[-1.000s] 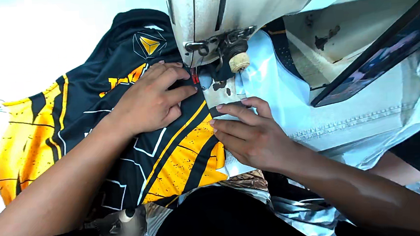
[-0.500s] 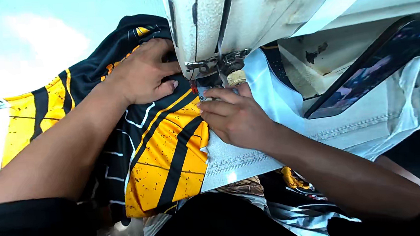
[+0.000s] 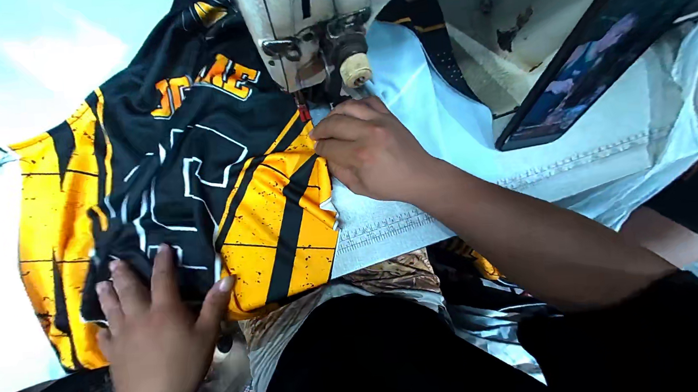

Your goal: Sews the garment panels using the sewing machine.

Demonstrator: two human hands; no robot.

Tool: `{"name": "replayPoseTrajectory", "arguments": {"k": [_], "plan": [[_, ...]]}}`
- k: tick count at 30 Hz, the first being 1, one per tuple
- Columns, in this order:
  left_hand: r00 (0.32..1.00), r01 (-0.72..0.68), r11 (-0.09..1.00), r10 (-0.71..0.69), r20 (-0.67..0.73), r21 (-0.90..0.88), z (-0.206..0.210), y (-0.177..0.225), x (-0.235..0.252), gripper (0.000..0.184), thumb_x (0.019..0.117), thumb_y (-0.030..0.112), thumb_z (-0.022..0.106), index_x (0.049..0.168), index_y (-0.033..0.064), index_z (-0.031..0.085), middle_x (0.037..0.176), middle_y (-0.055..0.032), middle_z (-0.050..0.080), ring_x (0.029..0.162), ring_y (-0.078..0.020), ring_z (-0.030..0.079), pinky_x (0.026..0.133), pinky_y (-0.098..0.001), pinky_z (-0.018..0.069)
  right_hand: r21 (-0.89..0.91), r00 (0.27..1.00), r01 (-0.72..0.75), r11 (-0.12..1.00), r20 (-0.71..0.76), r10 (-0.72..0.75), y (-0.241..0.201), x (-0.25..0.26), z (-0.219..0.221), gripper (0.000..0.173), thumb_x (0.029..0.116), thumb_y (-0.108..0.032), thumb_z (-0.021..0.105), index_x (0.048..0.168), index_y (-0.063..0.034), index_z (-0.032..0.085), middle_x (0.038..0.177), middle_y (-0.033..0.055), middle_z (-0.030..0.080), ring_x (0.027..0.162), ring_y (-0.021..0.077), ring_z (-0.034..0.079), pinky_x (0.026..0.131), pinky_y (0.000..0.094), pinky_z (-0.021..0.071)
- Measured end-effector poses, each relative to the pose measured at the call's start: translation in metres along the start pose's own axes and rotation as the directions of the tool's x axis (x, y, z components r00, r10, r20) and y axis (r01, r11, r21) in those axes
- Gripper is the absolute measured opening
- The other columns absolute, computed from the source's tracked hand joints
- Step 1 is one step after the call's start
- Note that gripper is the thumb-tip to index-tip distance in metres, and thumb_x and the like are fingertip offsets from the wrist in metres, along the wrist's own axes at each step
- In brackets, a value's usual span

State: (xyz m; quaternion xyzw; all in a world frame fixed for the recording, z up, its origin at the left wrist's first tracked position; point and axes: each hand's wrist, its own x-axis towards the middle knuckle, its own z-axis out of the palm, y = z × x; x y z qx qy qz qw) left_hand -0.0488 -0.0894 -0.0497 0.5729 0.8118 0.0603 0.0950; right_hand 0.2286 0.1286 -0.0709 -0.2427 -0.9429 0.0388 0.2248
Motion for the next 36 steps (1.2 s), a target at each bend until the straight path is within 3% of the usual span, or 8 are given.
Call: {"name": "replayPoseTrajectory", "arguments": {"k": [4, 8, 11, 14, 19, 26, 30, 36], "plan": [[0.992, -0.11, 0.992, 0.113, -0.051, 0.059, 0.018, -0.022, 0.05, 0.095, 0.0928, 0.081, 0.031, 0.164, 0.0196, 0.026, 0.167, -0.0328, 0.01, 0.151, -0.0614, 0.006, 0.103, -0.0906, 0.0087, 0.023, 1.0, 0.002, 1.0, 0.003, -0.002, 0.0, 0.001, 0.001, 0.027, 0.1009, -0.014, 0.05, 0.103, -0.0077, 0.076, 0.119, 0.0079, 0.072, 0.117, 0.0303, 0.063, 0.097, 0.0491, 0.0485], [0.926, -0.377, 0.925, 0.378, -0.015, 0.037, -0.015, -0.07, 0.164, 0.081, 0.0964, 0.069, 0.04, 0.158, 0.0162, 0.041, 0.164, -0.0307, 0.026, 0.15, -0.0579, 0.02, 0.11, -0.0844, 0.0147, 0.019, 0.998, -0.024, 1.0, 0.053, 0.023, -0.001, 0.004, -0.003, 0.028, 0.1017, -0.015, 0.049, 0.103, -0.0078, 0.076, 0.118, 0.008, 0.071, 0.117, 0.0305, 0.062, 0.095, 0.0496, 0.0485], [0.952, -0.305, 0.952, 0.305, -0.023, 0.029, -0.04, -0.073, 0.22, 0.071, 0.1043, 0.048, 0.049, 0.158, 0.004, 0.033, 0.154, -0.0366, 0.038, 0.142, -0.0564, 0.038, 0.112, -0.0759, 0.0287, 0.01, 0.994, -0.069, 0.998, 0.081, 0.068, -0.006, 0.009, -0.005, 0.028, 0.1008, -0.015, 0.048, 0.101, -0.0085, 0.075, 0.116, 0.0077, 0.07, 0.115, 0.0294, 0.062, 0.095, 0.0499, 0.0456], [0.901, -0.411, 0.91, 0.415, -0.129, 0.058, -0.052, -0.008, 0.19, 0.058, 0.1046, 0.033, 0.054, 0.144, -0.0087, 0.044, 0.141, -0.0427, 0.046, 0.132, -0.0621, 0.045, 0.106, -0.0777, 0.0345, 0.035, 0.989, -0.116, 0.993, 0.096, 0.112, -0.006, 0.014, -0.006, 0.027, 0.0995, -0.014, 0.049, 0.1, -0.0086, 0.075, 0.111, 0.0077, 0.069, 0.112, 0.0289, 0.061, 0.093, 0.051, 0.045], [0.569, -0.801, 0.598, 0.779, -0.263, 0.038, -0.002, 0.099, 0.1, 0.047, 0.0936, 0.037, 0.071, 0.121, -0.001, 0.063, 0.115, -0.0316, 0.064, 0.107, -0.0526, 0.062, 0.084, -0.0641, 0.0514, 0.101, 0.936, -0.192, 0.976, 0.317, 0.151, -0.004, 0.035, -0.026, 0.025, 0.0984, -0.018, 0.051, 0.101, -0.0078, 0.074, 0.114, 0.0118, 0.066, 0.115, 0.0326, 0.059, 0.094, 0.0582, 0.0426], [0.584, -0.787, 0.593, 0.624, -0.519, -0.173, 0.016, 0.099, 0.117, 0.02, 0.0974, 0.004, 0.056, 0.106, -0.0046, 0.071, 0.094, -0.0213, 0.073, 0.087, -0.0283, 0.072, 0.079, -0.0371, 0.058, 0.248, 0.953, -0.169, 0.954, 0.289, 0.093, 0.009, 0.041, -0.027, 0.021, 0.0967, -0.017, 0.059, 0.099, -0.0052, 0.075, 0.107, 0.013, 0.07, 0.112, 0.0276, 0.063, 0.099, 0.0465, 0.0473], [0.549, -0.82, 0.543, 0.656, -0.518, -0.183, 0.011, 0.097, 0.115, 0.019, 0.1017, 0.007, 0.058, 0.109, -0.0058, 0.07, 0.093, -0.021, 0.072, 0.085, -0.0239, 0.071, 0.078, -0.0319, 0.058, 0.371, 0.995, -0.099, 0.924, 0.03, 0.095, 0.003, 0.033, -0.017, 0.022, 0.0927, -0.013, 0.068, 0.113, -0.0055, 0.073, 0.109, 0.0106, 0.073, 0.109, 0.0223, 0.068, 0.099, 0.0398, 0.0522], [0.459, -0.834, 0.551, 0.72, -0.521, 0.027, 0.001, 0.1, 0.109, 0.016, 0.102, 0.009, 0.06, 0.106, -0.0005, 0.072, 0.098, -0.0228, 0.071, 0.09, -0.0327, 0.07, 0.076, -0.0405, 0.0561, 0.389, 0.993, 0.053, 0.92, -0.114, -0.009, 0.002, 0.029, -0.012, 0.017, 0.0936, -0.009, 0.066, 0.106, -0.0051, 0.077, 0.111, 0.0124, 0.074, 0.113, 0.0229, 0.069, 0.1, 0.0364, 0.054]]}}
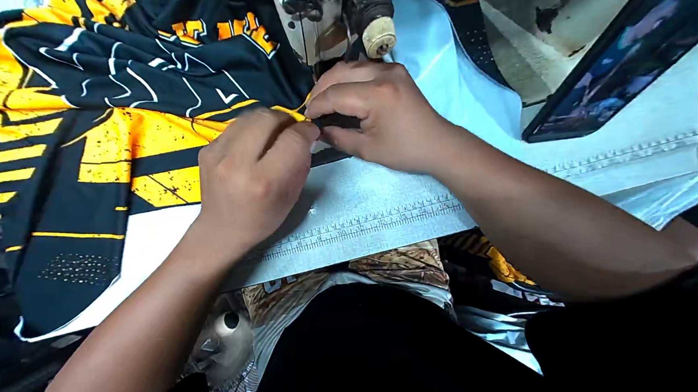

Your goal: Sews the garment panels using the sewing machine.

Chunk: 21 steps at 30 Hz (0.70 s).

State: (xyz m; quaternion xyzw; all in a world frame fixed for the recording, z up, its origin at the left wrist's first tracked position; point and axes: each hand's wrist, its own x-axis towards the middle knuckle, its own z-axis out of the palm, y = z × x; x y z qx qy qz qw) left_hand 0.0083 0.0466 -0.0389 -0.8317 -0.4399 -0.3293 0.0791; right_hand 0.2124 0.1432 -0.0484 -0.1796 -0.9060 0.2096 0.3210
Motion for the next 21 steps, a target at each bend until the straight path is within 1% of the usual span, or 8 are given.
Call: {"name": "replayPoseTrajectory", "arguments": {"k": [1, 2, 4, 6, 9, 12, 15, 21], "plan": [[1.0, -0.021, 1.0, 0.02, 0.019, 0.015, -0.003, 0.0, 0.002, 0.015, 0.1022, 0.008, 0.059, 0.107, 0.0003, 0.071, 0.104, -0.0244, 0.069, 0.096, -0.0352, 0.068, 0.08, -0.0423, 0.0541, 0.021, 1.0, 0.007, 1.0, -0.003, -0.007, 0.003, -0.001, 0.0, 0.019, 0.0935, -0.006, 0.065, 0.108, -0.004, 0.077, 0.112, 0.0132, 0.074, 0.113, 0.0228, 0.069, 0.101, 0.0358, 0.0541], [0.998, -0.048, 0.998, 0.047, 0.037, 0.035, -0.006, 0.0, 0.004, 0.014, 0.1026, 0.007, 0.059, 0.107, 0.0005, 0.07, 0.105, -0.0246, 0.07, 0.097, -0.0364, 0.069, 0.08, -0.0434, 0.0554, 0.041, 1.0, 0.007, 0.999, -0.012, -0.006, 0.006, -0.001, 0.001, 0.021, 0.094, -0.004, 0.063, 0.11, -0.0028, 0.076, 0.113, 0.0141, 0.074, 0.112, 0.0222, 0.069, 0.101, 0.0345, 0.0541], [0.992, -0.094, 0.994, 0.089, 0.093, 0.051, -0.011, 0.0, 0.007, 0.015, 0.1031, 0.005, 0.057, 0.109, -0.0009, 0.069, 0.096, -0.0243, 0.07, 0.089, -0.038, 0.071, 0.072, -0.0455, 0.0568, 0.064, 0.999, -0.012, 0.998, -0.038, 0.015, 0.014, -0.002, 0.0, 0.023, 0.0965, -0.003, 0.059, 0.111, -0.0017, 0.077, 0.112, 0.0143, 0.075, 0.11, 0.0203, 0.07, 0.099, 0.0319, 0.0546], [0.981, -0.117, 0.992, 0.109, 0.158, 0.042, -0.017, 0.002, 0.009, 0.016, 0.1024, 0.002, 0.055, 0.11, -0.0014, 0.069, 0.095, -0.0242, 0.069, 0.088, -0.039, 0.07, 0.071, -0.0468, 0.0566, 0.065, 0.998, -0.036, 0.997, -0.054, 0.04, 0.02, -0.003, -0.003, 0.022, 0.098, -0.004, 0.058, 0.108, -0.0024, 0.078, 0.109, 0.0131, 0.076, 0.106, 0.0183, 0.072, 0.097, 0.0314, 0.0548], [0.968, -0.148, 0.989, 0.139, 0.209, 0.026, -0.025, 0.005, 0.012, 0.016, 0.1007, 0.0, 0.053, 0.105, -0.0006, 0.068, 0.1, -0.0252, 0.069, 0.092, -0.0393, 0.07, 0.072, -0.0455, 0.0563, 0.074, 0.998, -0.028, 0.997, -0.056, 0.032, 0.023, -0.002, -0.006, 0.02, 0.0983, -0.007, 0.06, 0.103, -0.0029, 0.079, 0.104, 0.012, 0.077, 0.102, 0.0166, 0.072, 0.095, 0.0304, 0.0552], [0.961, -0.156, 0.988, 0.154, 0.229, -0.011, -0.025, 0.006, 0.012, 0.015, 0.1006, -0.001, 0.053, 0.104, -0.0002, 0.068, 0.096, -0.0249, 0.069, 0.087, -0.0389, 0.07, 0.066, -0.045, 0.0553, 0.061, 1.0, 0.003, 0.998, -0.023, -0.001, 0.02, 0.0, -0.008, 0.018, 0.0977, -0.008, 0.062, 0.101, -0.0038, 0.079, 0.102, 0.0106, 0.077, 0.101, 0.0156, 0.072, 0.094, 0.0296, 0.055], [0.964, -0.145, 0.989, 0.149, 0.221, -0.032, -0.024, 0.007, 0.011, 0.015, 0.1003, 0.0, 0.053, 0.105, 0.0002, 0.068, 0.093, -0.0246, 0.069, 0.082, -0.0386, 0.07, 0.062, -0.045, 0.0547, 0.034, 0.997, 0.078, 0.996, 0.015, -0.078, 0.011, 0.002, -0.011, 0.017, 0.0965, -0.005, 0.063, 0.099, -0.0035, 0.08, 0.101, 0.0115, 0.077, 0.102, 0.0185, 0.073, 0.094, 0.0316, 0.0558], [0.968, -0.133, 0.989, 0.144, 0.205, -0.062, -0.022, 0.007, 0.012, 0.016, 0.0995, -0.001, 0.053, 0.103, 0.0007, 0.068, 0.083, -0.0222, 0.065, 0.069, -0.0358, 0.066, 0.054, -0.0424, 0.0487, -0.014, 0.987, 0.152, 0.988, 0.051, -0.151, -0.018, 0.004, -0.019, 0.018, 0.0975, -0.005, 0.061, 0.095, -0.0039, 0.079, 0.095, 0.0107, 0.075, 0.092, 0.0173, 0.071, 0.083, 0.0275, 0.0563]]}}
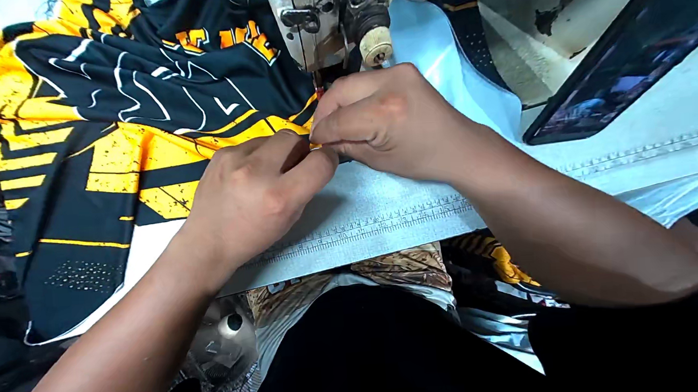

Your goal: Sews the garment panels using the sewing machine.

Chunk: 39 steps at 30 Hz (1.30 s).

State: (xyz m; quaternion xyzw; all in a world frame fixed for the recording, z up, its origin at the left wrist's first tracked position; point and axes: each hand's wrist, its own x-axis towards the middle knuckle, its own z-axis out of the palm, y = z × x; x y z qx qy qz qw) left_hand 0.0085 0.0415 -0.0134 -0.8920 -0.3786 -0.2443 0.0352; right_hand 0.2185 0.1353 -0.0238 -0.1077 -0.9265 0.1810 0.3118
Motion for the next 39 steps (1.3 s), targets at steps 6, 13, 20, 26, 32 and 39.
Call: {"name": "replayPoseTrajectory", "arguments": {"k": [6, 13, 20, 26, 32, 39], "plan": [[0.988, -0.149, 0.974, 0.154, 0.021, -0.174, 0.001, -0.012, -0.001, 0.017, 0.099, -0.001, 0.054, 0.099, 0.0023, 0.071, 0.084, -0.0173, 0.064, 0.072, -0.0289, 0.064, 0.058, -0.039, 0.0491, -0.059, 0.996, -0.086, 0.995, -0.031, 0.084, -0.025, -0.015, 0.011, 0.018, 0.0971, -0.004, 0.059, 0.091, -0.0023, 0.075, 0.089, 0.0121, 0.071, 0.085, 0.0213, 0.069, 0.073, 0.0319, 0.0564], [0.978, 0.179, 0.972, -0.159, 0.132, -0.155, 0.034, -0.048, -0.029, 0.049, 0.1017, 0.044, 0.051, 0.135, 0.0107, 0.064, 0.138, -0.02, 0.059, 0.136, -0.0398, 0.049, 0.112, -0.06, 0.0362, -0.242, 0.977, -0.211, 0.947, -0.03, 0.21, -0.047, -0.056, 0.045, 0.017, 0.0987, -0.001, 0.056, 0.092, 0.0017, 0.071, 0.104, 0.0179, 0.074, 0.114, 0.0325, 0.07, 0.105, 0.0403, 0.0542], [0.828, 0.33, 0.938, -0.34, 0.446, 0.102, 0.013, 0.003, -0.02, 0.069, 0.1015, 0.066, 0.034, 0.149, 0.0204, 0.055, 0.16, -0.0248, 0.039, 0.145, -0.0557, 0.034, 0.101, -0.0825, 0.032, -0.24, 0.96, -0.281, 0.929, -0.058, 0.275, -0.051, -0.069, 0.043, 0.017, 0.0959, -0.005, 0.059, 0.093, -0.0029, 0.076, 0.11, 0.0122, 0.075, 0.117, 0.0295, 0.067, 0.102, 0.0428, 0.052], [0.99, 0.065, 0.985, -0.044, 0.133, -0.16, 0.058, -0.035, -0.003, 0.041, 0.1056, 0.029, 0.046, 0.132, 0.008, 0.068, 0.139, -0.0176, 0.061, 0.132, -0.0363, 0.055, 0.112, -0.0529, 0.0404, -0.28, 0.966, -0.256, 0.925, -0.03, 0.258, -0.05, -0.074, 0.035, 0.019, 0.0971, -0.007, 0.059, 0.094, -0.0039, 0.077, 0.11, 0.0103, 0.075, 0.116, 0.0284, 0.067, 0.1, 0.0427, 0.052], [0.975, 0.12, 0.989, -0.1, 0.198, -0.092, 0.056, -0.036, -0.01, 0.049, 0.1046, 0.042, 0.043, 0.14, 0.0154, 0.064, 0.145, -0.0182, 0.055, 0.138, -0.0378, 0.049, 0.115, -0.059, 0.0327, -0.313, 0.982, -0.128, 0.941, 0.091, 0.164, -0.042, -0.081, 0.022, 0.02, 0.1006, -0.006, 0.056, 0.103, -0.0042, 0.076, 0.116, 0.0098, 0.073, 0.124, 0.0307, 0.061, 0.104, 0.0449, 0.0477], [0.984, 0.003, 0.995, 0.016, 0.177, -0.102, 0.052, -0.022, -0.018, 0.044, 0.1039, 0.044, 0.045, 0.132, 0.0184, 0.069, 0.137, -0.0184, 0.061, 0.135, -0.0424, 0.052, 0.108, -0.0734, 0.0335, -0.317, 0.978, -0.002, 0.948, 0.199, 0.069, -0.036, -0.087, 0.01, 0.022, 0.0998, -0.01, 0.056, 0.107, -0.0042, 0.075, 0.122, 0.01, 0.072, 0.126, 0.0312, 0.061, 0.108, 0.0465, 0.0454]]}}
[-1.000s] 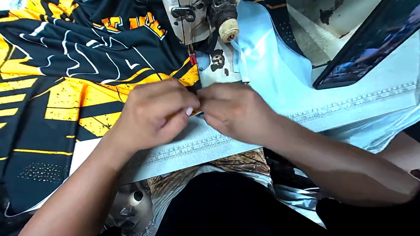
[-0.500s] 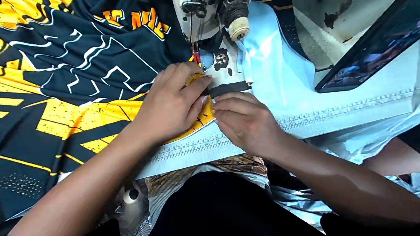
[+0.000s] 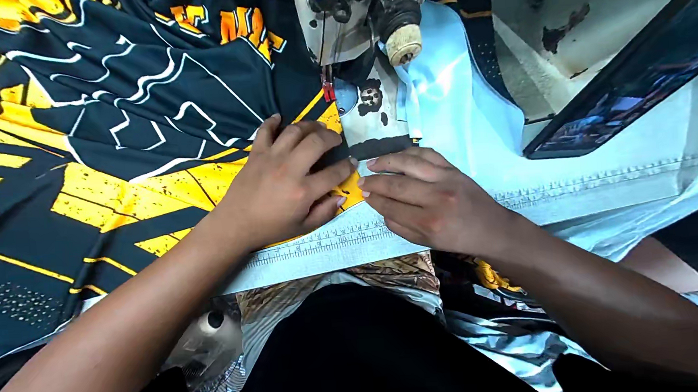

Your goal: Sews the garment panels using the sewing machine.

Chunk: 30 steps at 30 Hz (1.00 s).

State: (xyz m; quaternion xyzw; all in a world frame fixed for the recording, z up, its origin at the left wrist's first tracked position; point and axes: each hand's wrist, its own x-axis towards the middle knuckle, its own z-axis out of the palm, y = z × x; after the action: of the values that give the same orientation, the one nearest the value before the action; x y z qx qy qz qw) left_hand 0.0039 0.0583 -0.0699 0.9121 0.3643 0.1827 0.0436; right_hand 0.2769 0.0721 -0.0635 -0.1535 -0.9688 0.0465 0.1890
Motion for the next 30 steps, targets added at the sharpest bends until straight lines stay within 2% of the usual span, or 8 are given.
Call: {"name": "replayPoseTrajectory", "arguments": {"k": [8, 17, 21, 23, 24, 26, 28, 30], "plan": [[0.998, 0.047, 0.999, -0.047, -0.04, 0.0, 0.005, 0.015, -0.004, 0.039, 0.103, 0.039, 0.049, 0.128, 0.019, 0.071, 0.132, -0.0163, 0.064, 0.136, -0.044, 0.051, 0.109, -0.0735, 0.0332, -0.042, 0.992, 0.12, 0.992, 0.043, -0.118, 0.013, 0.001, -0.008, 0.024, 0.1001, -0.015, 0.055, 0.103, -0.0061, 0.076, 0.116, 0.009, 0.074, 0.125, 0.0316, 0.061, 0.108, 0.051, 0.0435], [0.996, 0.07, 0.998, -0.07, -0.054, -0.003, -0.005, 0.017, 0.007, 0.035, 0.1047, 0.032, 0.047, 0.121, 0.0156, 0.074, 0.124, -0.0156, 0.067, 0.125, -0.0392, 0.059, 0.108, -0.0691, 0.0361, -0.003, 0.998, 0.063, 0.998, 0.033, -0.062, 0.01, -0.002, -0.004, 0.025, 0.1007, -0.021, 0.054, 0.102, -0.0096, 0.076, 0.12, 0.0073, 0.074, 0.125, 0.0296, 0.063, 0.108, 0.0543, 0.0438], [0.973, 0.111, 0.962, -0.156, -0.171, -0.248, -0.027, 0.046, 0.076, 0.032, 0.1034, 0.021, 0.05, 0.117, 0.0047, 0.075, 0.103, -0.0132, 0.073, 0.097, -0.0253, 0.069, 0.087, -0.0426, 0.0544, 0.005, 0.996, 0.065, 0.998, -0.061, -0.064, 0.01, -0.004, -0.001, 0.022, 0.0971, -0.019, 0.055, 0.087, -0.0121, 0.074, 0.104, 0.0054, 0.075, 0.112, 0.026, 0.066, 0.099, 0.0489, 0.0462], [0.985, 0.147, 0.913, -0.171, -0.029, -0.381, -0.029, 0.059, 0.125, 0.042, 0.1038, 0.029, 0.053, 0.135, 0.0031, 0.065, 0.113, -0.0137, 0.07, 0.098, -0.022, 0.068, 0.087, -0.038, 0.0558, -0.024, 0.991, 0.072, 0.997, -0.11, -0.074, 0.009, -0.004, 0.001, 0.024, 0.0978, -0.019, 0.055, 0.081, -0.0126, 0.071, 0.088, 0.0043, 0.072, 0.089, 0.0226, 0.069, 0.08, 0.0429, 0.0535], [0.984, 0.176, 0.88, -0.162, 0.07, -0.442, -0.027, 0.063, 0.15, 0.053, 0.1033, 0.036, 0.057, 0.145, 0.0028, 0.056, 0.121, -0.0144, 0.067, 0.101, -0.0214, 0.067, 0.09, -0.0372, 0.0555, -0.03, 0.992, 0.076, 0.997, -0.099, -0.079, 0.009, -0.004, 0.002, 0.023, 0.0985, -0.019, 0.055, 0.084, -0.0119, 0.071, 0.09, 0.0048, 0.072, 0.087, 0.0218, 0.069, 0.074, 0.0402, 0.0552], [0.97, 0.237, 0.793, -0.157, 0.188, -0.561, -0.015, 0.07, 0.194, 0.07, 0.0994, 0.042, 0.065, 0.153, 0.0006, 0.045, 0.126, -0.0169, 0.067, 0.106, -0.024, 0.067, 0.096, -0.0412, 0.053, -0.029, 0.993, 0.085, 0.996, -0.083, -0.088, 0.01, -0.004, 0.001, 0.022, 0.0976, -0.018, 0.055, 0.087, -0.0119, 0.073, 0.1, 0.0052, 0.074, 0.099, 0.0227, 0.07, 0.082, 0.0402, 0.0559], [0.962, 0.267, 0.726, -0.163, 0.219, -0.633, 0.001, 0.074, 0.223, 0.067, 0.0955, 0.042, 0.072, 0.143, -0.0007, 0.052, 0.114, -0.0146, 0.071, 0.101, -0.0217, 0.069, 0.094, -0.0412, 0.055, -0.011, 0.992, 0.083, 0.997, -0.092, -0.083, 0.011, -0.005, 0.002, 0.022, 0.0965, -0.018, 0.056, 0.083, -0.0129, 0.072, 0.096, 0.0044, 0.073, 0.101, 0.0246, 0.068, 0.088, 0.0457, 0.0519], [0.956, 0.289, 0.688, -0.169, 0.24, -0.666, 0.011, 0.079, 0.239, 0.042, 0.0968, 0.031, 0.072, 0.124, 0.0003, 0.061, 0.103, -0.0108, 0.069, 0.084, -0.0156, 0.069, 0.079, -0.0341, 0.0592, -0.012, 0.989, 0.088, 0.996, -0.119, -0.088, 0.012, -0.005, 0.003, 0.022, 0.0959, -0.018, 0.056, 0.08, -0.014, 0.071, 0.087, 0.0031, 0.071, 0.091, 0.0234, 0.068, 0.081, 0.0446, 0.053]]}}
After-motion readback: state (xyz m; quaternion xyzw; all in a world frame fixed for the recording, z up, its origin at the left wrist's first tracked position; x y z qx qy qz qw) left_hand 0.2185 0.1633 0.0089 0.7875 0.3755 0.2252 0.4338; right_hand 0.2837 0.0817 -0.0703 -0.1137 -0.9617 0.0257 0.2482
